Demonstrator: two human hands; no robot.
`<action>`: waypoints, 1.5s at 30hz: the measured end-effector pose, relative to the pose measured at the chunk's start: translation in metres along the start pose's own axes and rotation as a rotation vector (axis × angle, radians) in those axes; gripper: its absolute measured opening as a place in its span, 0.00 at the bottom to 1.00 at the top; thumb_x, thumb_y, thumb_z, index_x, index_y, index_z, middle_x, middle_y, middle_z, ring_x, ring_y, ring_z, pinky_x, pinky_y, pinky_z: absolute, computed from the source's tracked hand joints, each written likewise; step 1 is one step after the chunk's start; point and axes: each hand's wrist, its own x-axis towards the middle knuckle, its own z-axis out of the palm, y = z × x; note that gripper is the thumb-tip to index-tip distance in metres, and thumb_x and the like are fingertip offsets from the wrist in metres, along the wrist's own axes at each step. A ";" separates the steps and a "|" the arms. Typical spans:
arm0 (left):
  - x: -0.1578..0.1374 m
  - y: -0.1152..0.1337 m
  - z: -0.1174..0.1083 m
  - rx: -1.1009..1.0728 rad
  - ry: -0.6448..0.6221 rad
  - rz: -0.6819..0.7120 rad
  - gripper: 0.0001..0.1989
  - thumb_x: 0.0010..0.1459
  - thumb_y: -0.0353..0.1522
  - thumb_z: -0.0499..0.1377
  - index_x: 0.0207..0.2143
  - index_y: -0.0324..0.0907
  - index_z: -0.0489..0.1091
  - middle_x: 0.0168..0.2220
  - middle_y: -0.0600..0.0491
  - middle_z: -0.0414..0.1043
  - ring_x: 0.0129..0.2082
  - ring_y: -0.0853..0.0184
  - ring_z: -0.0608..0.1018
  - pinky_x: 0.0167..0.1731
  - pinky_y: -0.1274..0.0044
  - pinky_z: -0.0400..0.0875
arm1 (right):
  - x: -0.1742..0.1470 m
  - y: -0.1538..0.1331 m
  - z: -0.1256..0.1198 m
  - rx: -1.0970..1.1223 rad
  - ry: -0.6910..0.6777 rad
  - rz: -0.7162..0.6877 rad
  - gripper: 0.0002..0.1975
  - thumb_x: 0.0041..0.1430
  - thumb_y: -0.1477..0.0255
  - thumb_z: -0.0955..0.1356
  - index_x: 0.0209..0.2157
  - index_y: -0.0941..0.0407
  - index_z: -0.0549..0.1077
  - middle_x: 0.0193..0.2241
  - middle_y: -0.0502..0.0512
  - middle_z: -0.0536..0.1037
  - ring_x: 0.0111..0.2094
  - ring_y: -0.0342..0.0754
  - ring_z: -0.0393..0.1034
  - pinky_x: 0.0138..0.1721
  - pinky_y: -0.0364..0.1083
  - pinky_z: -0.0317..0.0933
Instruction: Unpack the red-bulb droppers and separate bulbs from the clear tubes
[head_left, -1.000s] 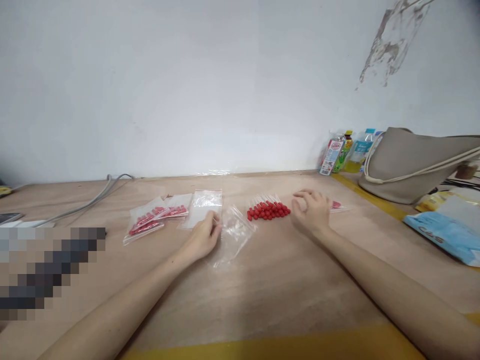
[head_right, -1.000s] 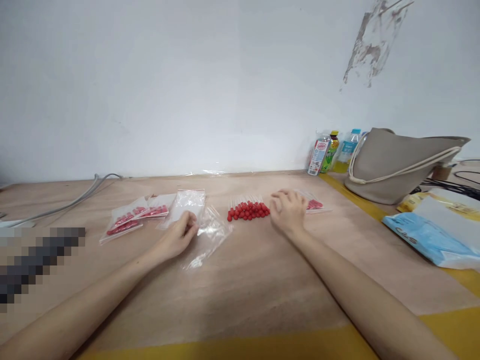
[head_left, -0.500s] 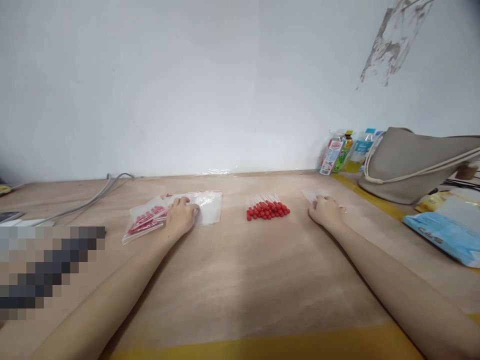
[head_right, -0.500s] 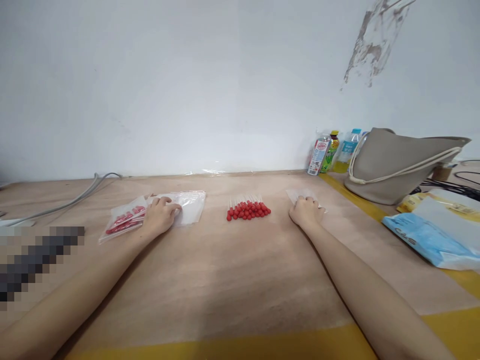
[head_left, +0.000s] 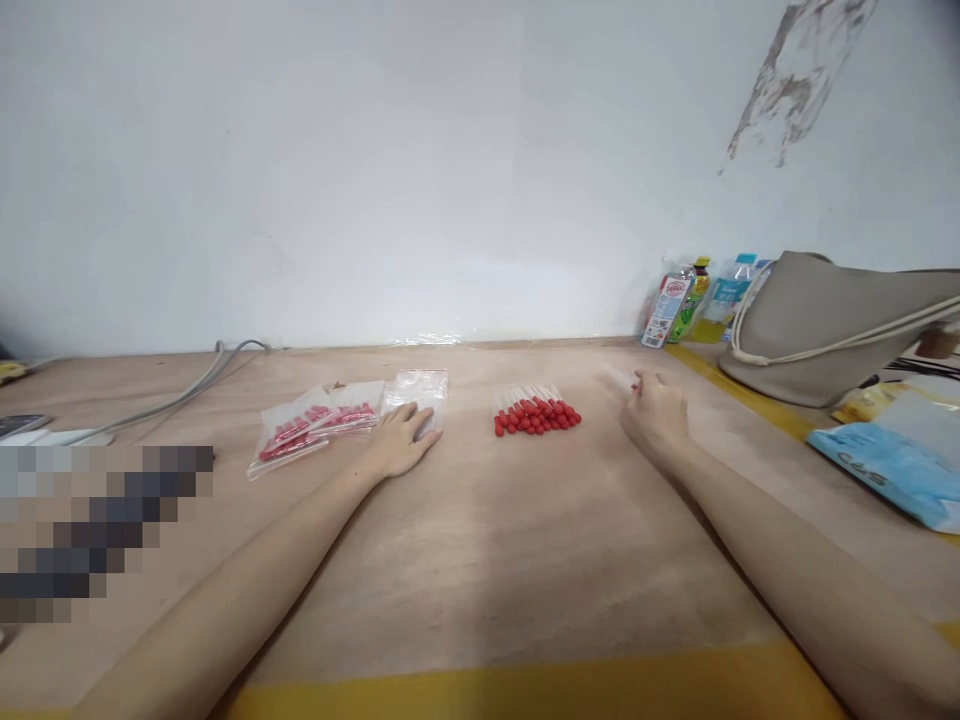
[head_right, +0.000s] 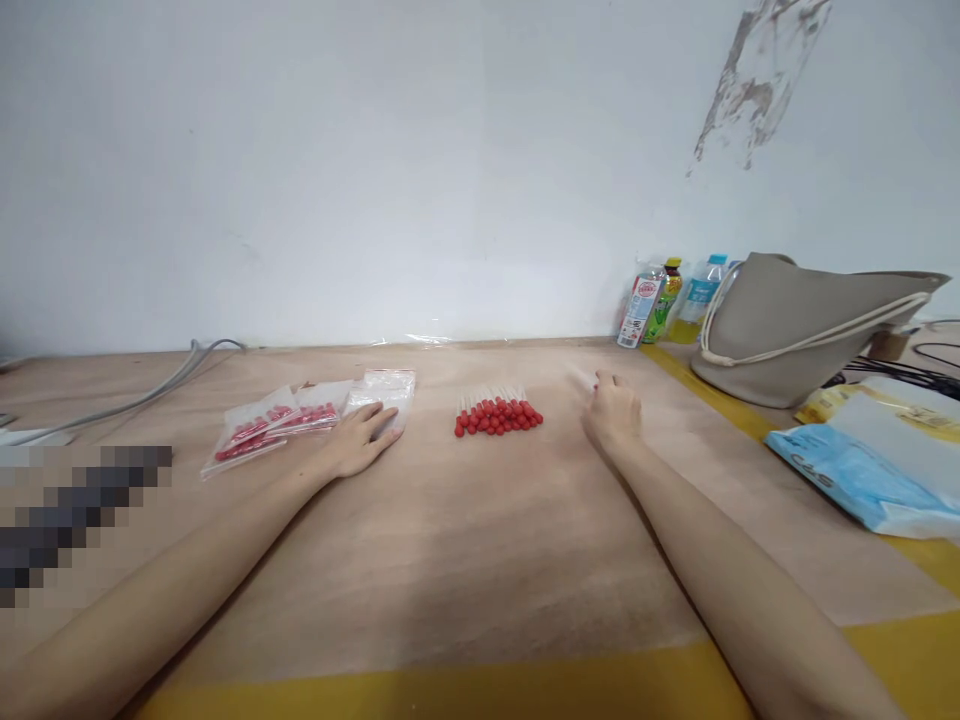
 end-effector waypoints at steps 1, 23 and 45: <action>0.003 -0.002 0.000 -0.022 0.009 0.000 0.27 0.57 0.48 0.43 0.53 0.44 0.60 0.56 0.45 0.56 0.56 0.55 0.59 0.54 0.63 0.53 | -0.001 -0.006 -0.005 0.107 0.109 -0.031 0.18 0.56 0.77 0.55 0.46 0.63 0.66 0.39 0.66 0.72 0.43 0.54 0.64 0.42 0.50 0.58; -0.039 0.072 -0.013 -0.465 -0.006 0.484 0.16 0.57 0.34 0.51 0.49 0.44 0.63 0.50 0.50 0.65 0.49 0.64 0.68 0.50 0.71 0.62 | -0.089 -0.110 -0.026 0.717 -0.077 -0.737 0.09 0.50 0.81 0.60 0.26 0.57 0.70 0.33 0.55 0.72 0.37 0.47 0.64 0.39 0.48 0.55; -0.022 0.059 -0.021 -1.065 -0.378 -0.318 0.15 0.38 0.39 0.65 0.23 0.36 0.67 0.17 0.58 0.64 0.19 0.76 0.65 0.21 0.82 0.59 | -0.079 -0.097 -0.032 0.676 -0.415 -0.980 0.15 0.54 0.80 0.60 0.41 0.52 0.69 0.45 0.52 0.72 0.47 0.45 0.63 0.47 0.49 0.46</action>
